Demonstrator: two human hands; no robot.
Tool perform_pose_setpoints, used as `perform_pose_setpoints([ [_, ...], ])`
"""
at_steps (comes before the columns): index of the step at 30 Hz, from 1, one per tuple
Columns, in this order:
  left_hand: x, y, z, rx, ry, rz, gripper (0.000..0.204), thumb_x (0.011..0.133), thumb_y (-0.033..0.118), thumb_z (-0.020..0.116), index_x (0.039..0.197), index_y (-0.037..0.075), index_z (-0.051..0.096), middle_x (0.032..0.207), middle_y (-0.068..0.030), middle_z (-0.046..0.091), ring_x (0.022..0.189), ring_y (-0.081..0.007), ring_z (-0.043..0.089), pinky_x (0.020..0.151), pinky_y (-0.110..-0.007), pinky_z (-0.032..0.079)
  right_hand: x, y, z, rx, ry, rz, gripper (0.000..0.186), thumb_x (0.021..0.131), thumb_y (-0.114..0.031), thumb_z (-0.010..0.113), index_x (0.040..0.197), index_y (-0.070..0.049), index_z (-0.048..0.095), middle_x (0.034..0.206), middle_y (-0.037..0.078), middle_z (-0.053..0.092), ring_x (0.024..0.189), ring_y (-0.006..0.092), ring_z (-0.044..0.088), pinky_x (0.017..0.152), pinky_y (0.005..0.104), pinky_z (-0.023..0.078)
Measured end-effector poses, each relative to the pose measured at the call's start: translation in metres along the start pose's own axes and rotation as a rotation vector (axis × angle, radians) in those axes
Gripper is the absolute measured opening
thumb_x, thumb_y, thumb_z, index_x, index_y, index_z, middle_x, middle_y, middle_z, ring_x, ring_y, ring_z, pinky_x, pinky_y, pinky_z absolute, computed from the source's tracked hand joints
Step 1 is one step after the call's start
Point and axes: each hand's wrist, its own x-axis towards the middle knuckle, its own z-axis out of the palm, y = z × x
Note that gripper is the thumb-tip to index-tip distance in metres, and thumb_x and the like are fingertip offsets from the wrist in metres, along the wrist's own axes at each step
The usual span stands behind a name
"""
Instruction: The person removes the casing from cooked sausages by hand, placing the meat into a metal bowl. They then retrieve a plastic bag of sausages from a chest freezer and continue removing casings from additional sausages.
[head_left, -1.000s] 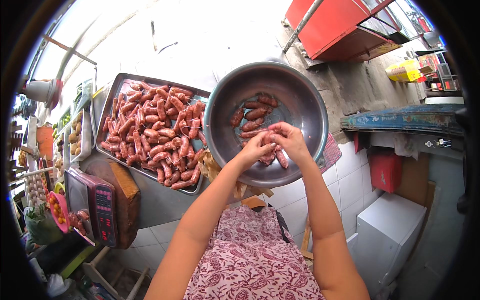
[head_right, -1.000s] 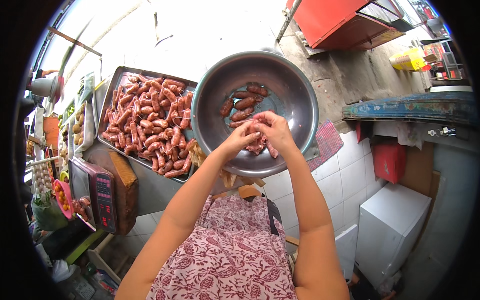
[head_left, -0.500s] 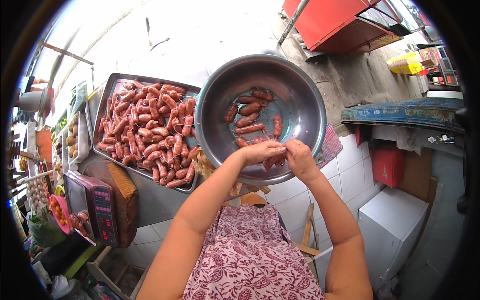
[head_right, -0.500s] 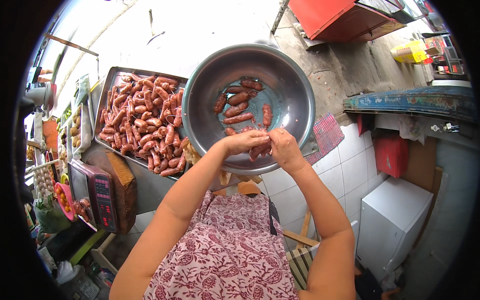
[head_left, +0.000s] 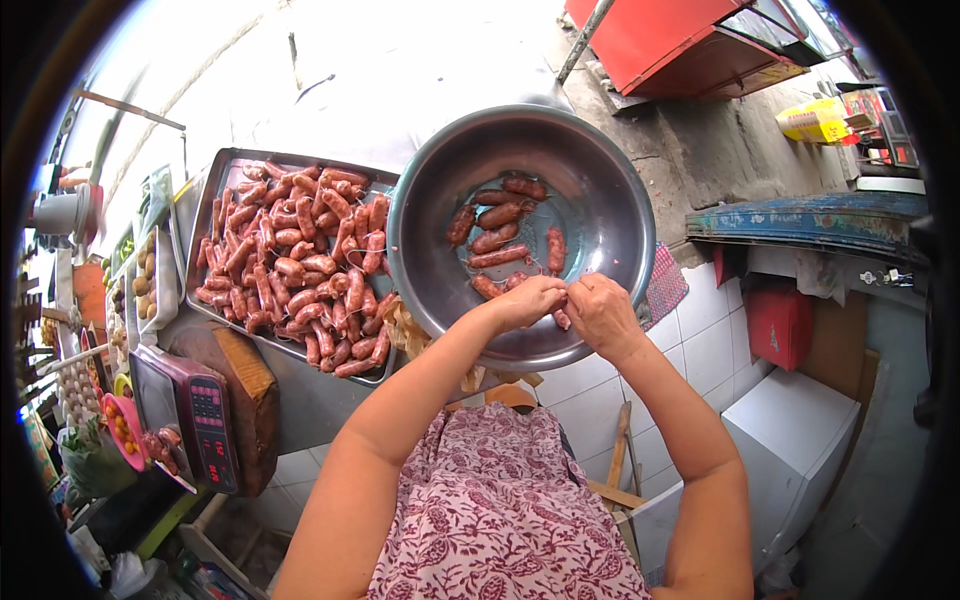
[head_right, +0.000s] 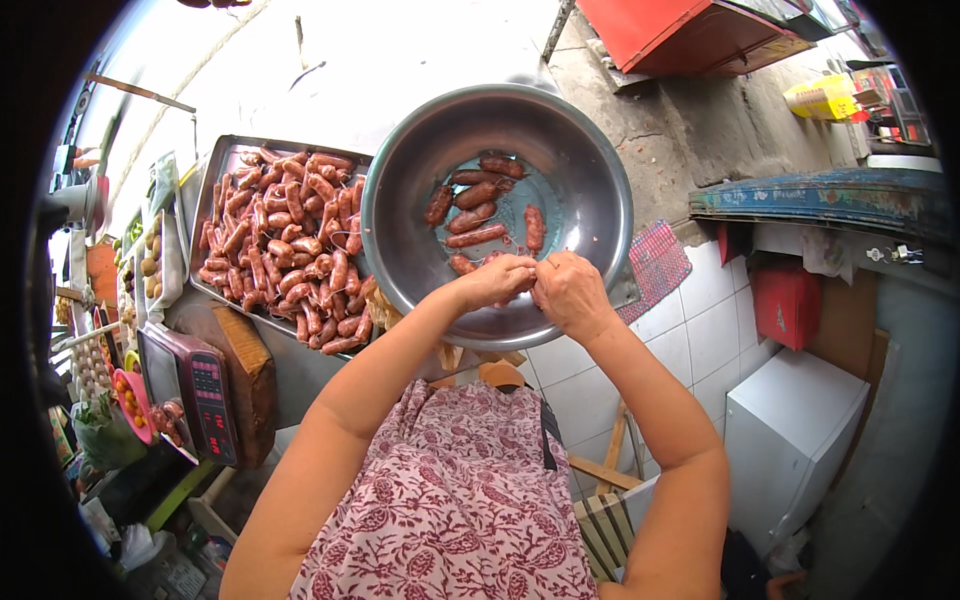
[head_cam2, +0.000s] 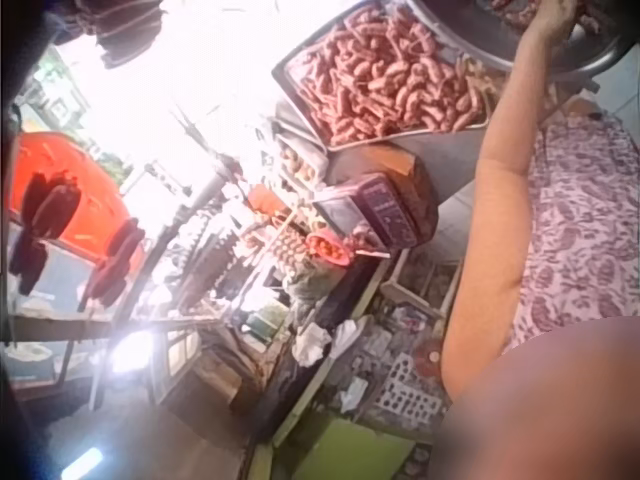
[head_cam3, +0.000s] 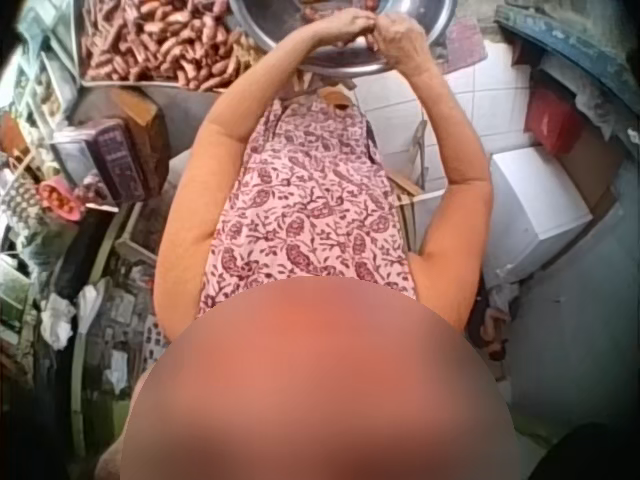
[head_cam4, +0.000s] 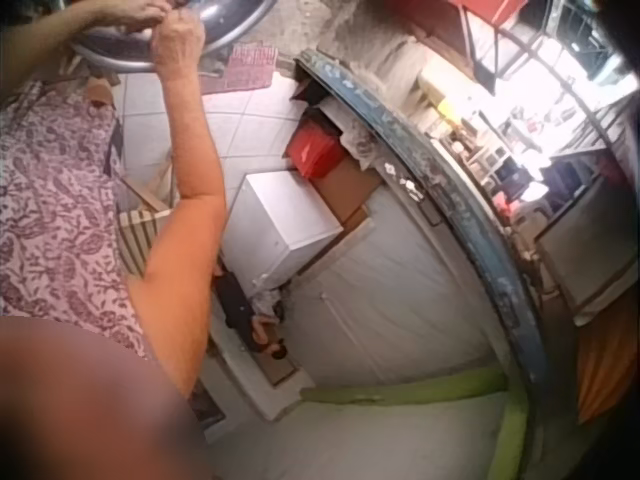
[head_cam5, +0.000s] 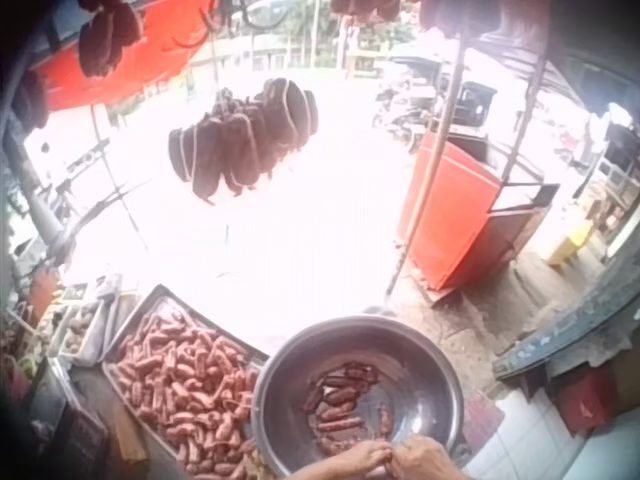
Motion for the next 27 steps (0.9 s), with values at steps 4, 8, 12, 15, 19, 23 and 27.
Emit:
perform_pose_setpoints([
  [4,0.0,-0.008,0.012,0.054,0.192,0.126,0.025,0.1,0.018,0.041,0.091,0.001,0.057,0.069,-0.0044,0.055,0.051,-0.0126,0.051,0.044,-0.031,0.041,0.002,-0.007,0.012,-0.005,0.058,0.124,0.012,0.079,-0.013,0.065,0.076,-0.004,0.058,0.076,0.013,0.061,0.077,0.0326,0.061,0.071,0.0434,0.05],
  [8,0.007,-0.021,0.022,0.104,0.432,0.119,0.025,0.099,0.016,0.042,0.088,-0.001,0.058,0.068,-0.0093,0.056,0.055,-0.0189,0.056,0.05,-0.036,0.045,0.01,-0.002,0.024,0.019,0.106,0.216,0.014,0.081,-0.012,0.062,0.072,-0.004,0.056,0.073,0.014,0.061,0.075,0.0342,0.061,0.068,0.0449,0.05],
  [12,0.009,-0.033,0.031,0.296,0.641,0.331,0.023,0.097,0.013,0.044,0.089,-0.003,0.058,0.076,-0.0158,0.059,0.07,-0.0302,0.059,0.067,-0.04,0.047,0.018,0.011,0.033,0.004,0.153,0.269,0.013,0.081,-0.011,0.062,0.071,-0.004,0.056,0.074,0.015,0.062,0.077,0.0348,0.062,0.069,0.0458,0.05],
  [15,-0.001,-0.034,0.037,0.317,0.694,0.356,0.02,0.096,0.012,0.046,0.091,-0.003,0.059,0.086,-0.018,0.061,0.084,-0.0353,0.059,0.078,-0.041,0.046,0.026,0.02,0.033,-0.047,0.208,0.306,0.012,0.08,-0.01,0.062,0.072,-0.004,0.057,0.074,0.016,0.062,0.077,0.0354,0.063,0.069,0.0467,0.05],
  [19,-0.027,-0.028,0.046,0.392,0.584,0.354,0.018,0.095,0.012,0.049,0.093,-0.001,0.061,0.102,-0.0173,0.061,0.097,-0.0347,0.058,0.086,-0.041,0.045,0.038,0.041,0.007,-0.098,0.302,0.441,0.01,0.08,-0.01,0.063,0.075,-0.002,0.061,0.081,0.016,0.066,0.081,0.0351,0.064,0.073,0.0439,0.052],
  [23,-0.043,-0.021,0.028,0.722,0.781,0.444,0.013,0.091,0.012,0.054,0.094,0.002,0.063,0.115,-0.0164,0.06,0.107,-0.035,0.057,0.094,-0.042,0.046,0.04,0.057,-0.028,0.32,0.456,0.59,0.011,0.086,-0.006,0.061,0.089,0.0,0.07,0.088,0.011,0.068,0.08,0.021,0.065,0.069,0.0344,0.053],
  [27,-0.021,-0.015,-0.02,0.925,0.834,0.175,0.013,0.082,0.003,0.056,0.093,0.001,0.063,0.114,-0.0193,0.063,0.109,-0.036,0.058,0.096,-0.044,0.046,0.036,0.055,-0.045,0.656,0.593,0.5,0.016,0.089,-0.004,0.06,0.097,-0.002,0.074,0.089,0.003,0.068,0.079,0.009,0.06,0.067,0.0266,0.051],
])
